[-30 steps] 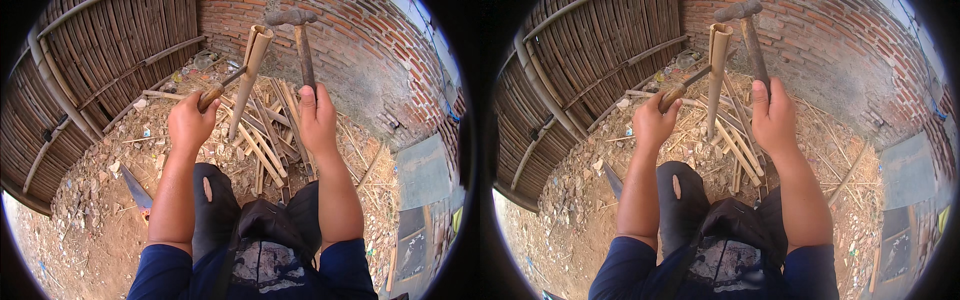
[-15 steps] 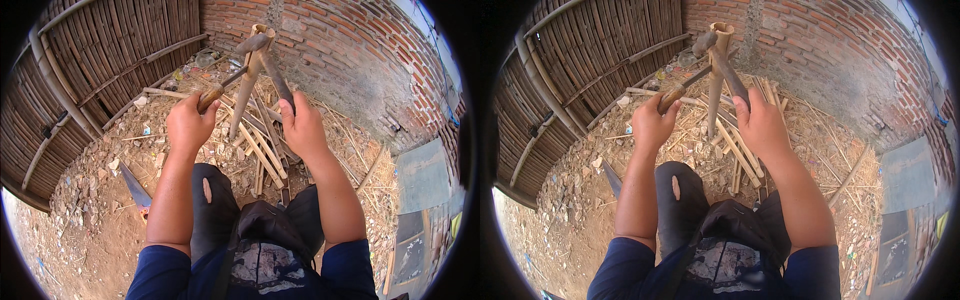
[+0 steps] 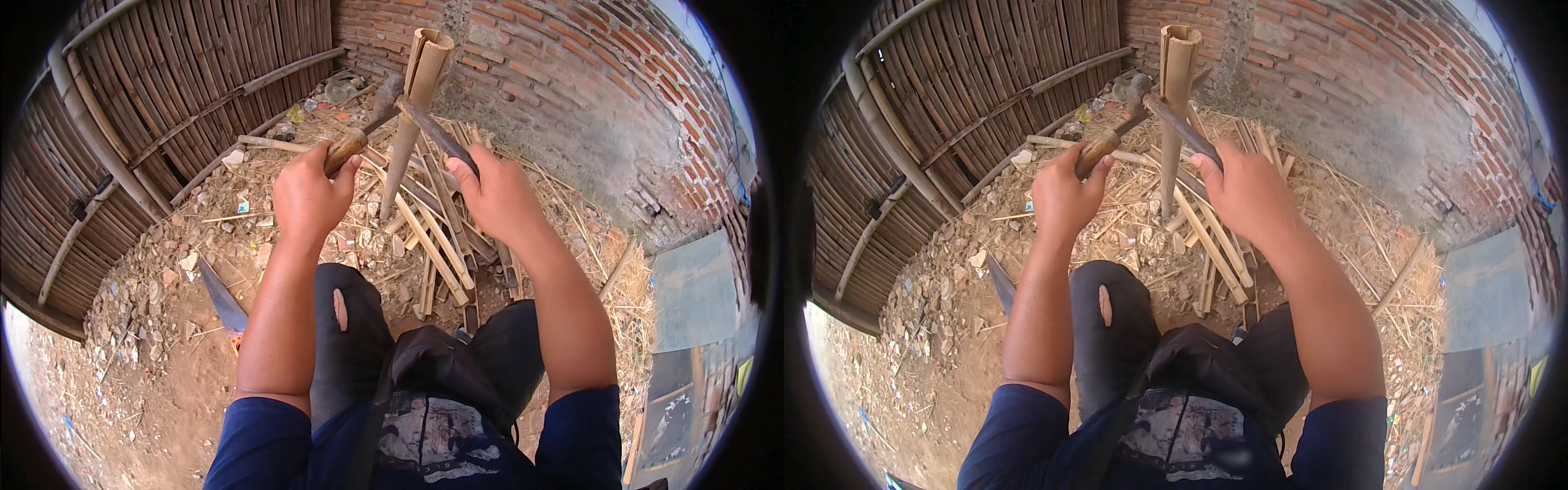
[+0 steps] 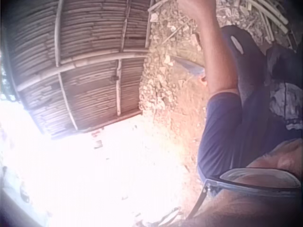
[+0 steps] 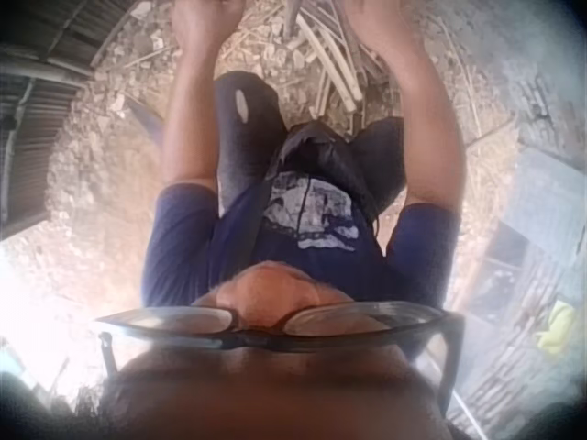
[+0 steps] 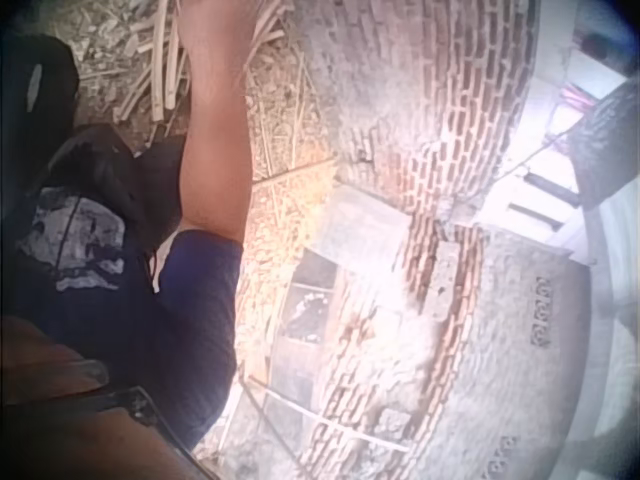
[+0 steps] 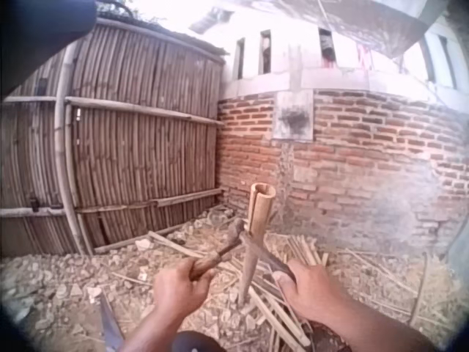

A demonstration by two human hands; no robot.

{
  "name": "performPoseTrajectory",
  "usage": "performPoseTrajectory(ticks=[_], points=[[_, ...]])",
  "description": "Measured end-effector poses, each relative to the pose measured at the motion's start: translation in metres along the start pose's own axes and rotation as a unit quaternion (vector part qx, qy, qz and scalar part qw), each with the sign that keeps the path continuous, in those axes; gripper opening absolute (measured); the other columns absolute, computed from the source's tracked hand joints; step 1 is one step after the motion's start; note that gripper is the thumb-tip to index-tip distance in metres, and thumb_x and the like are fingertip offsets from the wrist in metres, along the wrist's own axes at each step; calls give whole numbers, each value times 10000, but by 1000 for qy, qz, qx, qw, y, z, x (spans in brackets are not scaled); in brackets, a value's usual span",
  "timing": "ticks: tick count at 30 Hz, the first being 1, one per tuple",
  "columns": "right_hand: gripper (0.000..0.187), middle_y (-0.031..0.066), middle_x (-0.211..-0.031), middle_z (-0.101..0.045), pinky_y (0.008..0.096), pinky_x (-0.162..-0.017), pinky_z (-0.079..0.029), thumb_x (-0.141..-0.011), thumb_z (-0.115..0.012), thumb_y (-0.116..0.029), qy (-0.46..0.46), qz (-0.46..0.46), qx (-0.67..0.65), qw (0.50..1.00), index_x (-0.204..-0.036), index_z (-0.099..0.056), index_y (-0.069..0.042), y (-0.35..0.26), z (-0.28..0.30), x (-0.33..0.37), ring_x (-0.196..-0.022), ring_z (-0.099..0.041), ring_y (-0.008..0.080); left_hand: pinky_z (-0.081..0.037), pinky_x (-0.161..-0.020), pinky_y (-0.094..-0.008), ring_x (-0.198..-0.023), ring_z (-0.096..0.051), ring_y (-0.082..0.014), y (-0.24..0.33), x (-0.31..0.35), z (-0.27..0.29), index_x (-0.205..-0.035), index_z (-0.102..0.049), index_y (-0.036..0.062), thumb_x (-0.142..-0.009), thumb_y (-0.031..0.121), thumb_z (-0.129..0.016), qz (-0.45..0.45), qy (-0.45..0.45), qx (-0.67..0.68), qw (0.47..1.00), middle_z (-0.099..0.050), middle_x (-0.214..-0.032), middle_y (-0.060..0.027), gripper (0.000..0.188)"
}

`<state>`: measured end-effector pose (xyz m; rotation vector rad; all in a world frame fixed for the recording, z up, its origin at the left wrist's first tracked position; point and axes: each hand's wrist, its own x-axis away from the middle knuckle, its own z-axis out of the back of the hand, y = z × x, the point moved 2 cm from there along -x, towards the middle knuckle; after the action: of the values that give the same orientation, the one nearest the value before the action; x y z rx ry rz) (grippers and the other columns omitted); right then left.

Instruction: The person splits a hollow bamboo pole vertically by positioning a knife on its end and striking it with a hammer, then clears away several thin wood strips from the ground.

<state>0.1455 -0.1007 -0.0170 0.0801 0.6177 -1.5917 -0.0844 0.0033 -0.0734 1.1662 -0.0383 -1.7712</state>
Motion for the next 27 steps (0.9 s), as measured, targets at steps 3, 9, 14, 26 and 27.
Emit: performPoseTrajectory(ticks=[3, 9, 14, 26, 27], points=[[401, 210, -727, -651, 502, -580, -470, -1067, -534, -385, 82, 42, -59, 994, -979, -591, 3, -10, 27, -9, -643, -653, 416, -567, -769, -454, -841, -733, -373, -2, -1, 3, -1151, -736, 8, -884, 422, -761, -4, 5, -8, 1000, -746, -889, -199, 493], [371, 192, -673, -636, 489, -567, -471, -1076, -520, -377, 172, 47, -83, 980, -996, -566, -17, -2, -4, 2, -620, -655, 416, -562, -755, -460, -827, -728, -379, 7, -2, 2, -1130, -742, 22, -886, 409, -758, 14, -16, 0, 1000, -745, -884, -194, 458], [424, 205, -706, -651, 509, -644, -496, -1071, -509, -426, -8, 10, -16, 1000, -975, -566, -17, -1, 2, -8, -707, -670, 416, -555, -739, -461, -819, -722, -382, -5, 1, -2, -1098, -743, 34, -883, 407, -762, 7, 4, -14, 1000, -742, -883, -189, 431], [395, 221, -689, -632, 525, -581, -474, -1072, -507, -412, 6, 19, 39, 999, -1009, -561, -25, 8, -14, -7, -646, -659, 429, -551, -696, -487, -788, -700, -390, -8, 5, -8, -988, -729, 33, -861, 392, -777, 7, 3, -15, 1000, -712, -857, -187, 384], [401, 214, -687, -634, 520, -583, -475, -1071, -510, -417, 25, 25, 12, 999, -1009, -563, -25, 3, -2, -14, -645, -658, 425, -550, -694, -488, -785, -699, -389, -11, 5, -7, -983, -728, 33, -861, 392, -777, 2, 17, -16, 1000, -711, -856, -187, 382]])
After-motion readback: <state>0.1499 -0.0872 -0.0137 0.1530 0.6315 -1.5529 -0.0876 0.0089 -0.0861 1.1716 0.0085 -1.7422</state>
